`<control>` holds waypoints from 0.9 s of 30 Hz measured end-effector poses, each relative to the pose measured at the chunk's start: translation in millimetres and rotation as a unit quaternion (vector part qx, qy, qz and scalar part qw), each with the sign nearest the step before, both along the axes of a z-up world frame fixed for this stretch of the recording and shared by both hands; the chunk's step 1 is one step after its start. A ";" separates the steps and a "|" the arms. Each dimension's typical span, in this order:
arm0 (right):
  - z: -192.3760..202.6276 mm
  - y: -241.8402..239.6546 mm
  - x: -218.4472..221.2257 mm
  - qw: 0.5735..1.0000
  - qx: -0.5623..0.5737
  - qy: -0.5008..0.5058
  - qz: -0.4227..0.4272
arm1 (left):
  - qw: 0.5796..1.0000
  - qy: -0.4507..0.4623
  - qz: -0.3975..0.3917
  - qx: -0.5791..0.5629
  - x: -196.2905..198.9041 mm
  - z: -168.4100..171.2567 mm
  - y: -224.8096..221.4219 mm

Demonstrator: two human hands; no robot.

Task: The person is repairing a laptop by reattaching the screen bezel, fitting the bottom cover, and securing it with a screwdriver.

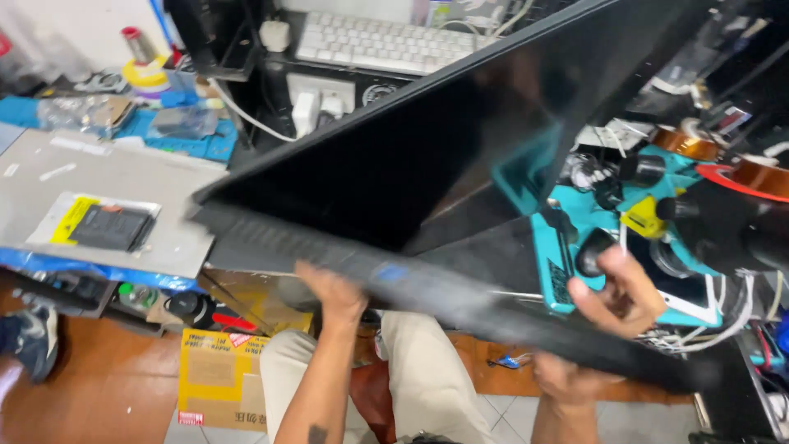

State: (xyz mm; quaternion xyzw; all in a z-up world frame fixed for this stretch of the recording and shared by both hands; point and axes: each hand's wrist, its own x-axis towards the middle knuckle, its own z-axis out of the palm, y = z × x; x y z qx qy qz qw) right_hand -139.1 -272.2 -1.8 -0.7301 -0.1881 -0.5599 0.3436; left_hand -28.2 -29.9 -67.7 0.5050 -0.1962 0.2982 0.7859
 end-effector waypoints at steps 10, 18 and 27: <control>-62.7 -41.6 55.5 0.962 0.056 0.187 0.189 | 0.885 -0.211 -0.412 0.042 -12.4 52.7 92.1; 18.3 55.4 -66.2 0.558 0.215 0.772 0.215 | 0.841 0.078 0.213 0.491 -3.4 123.3 49.7; -153.2 93.9 -28.3 0.581 0.579 0.429 0.378 | 0.555 0.214 -0.037 0.803 69.9 135.1 -75.7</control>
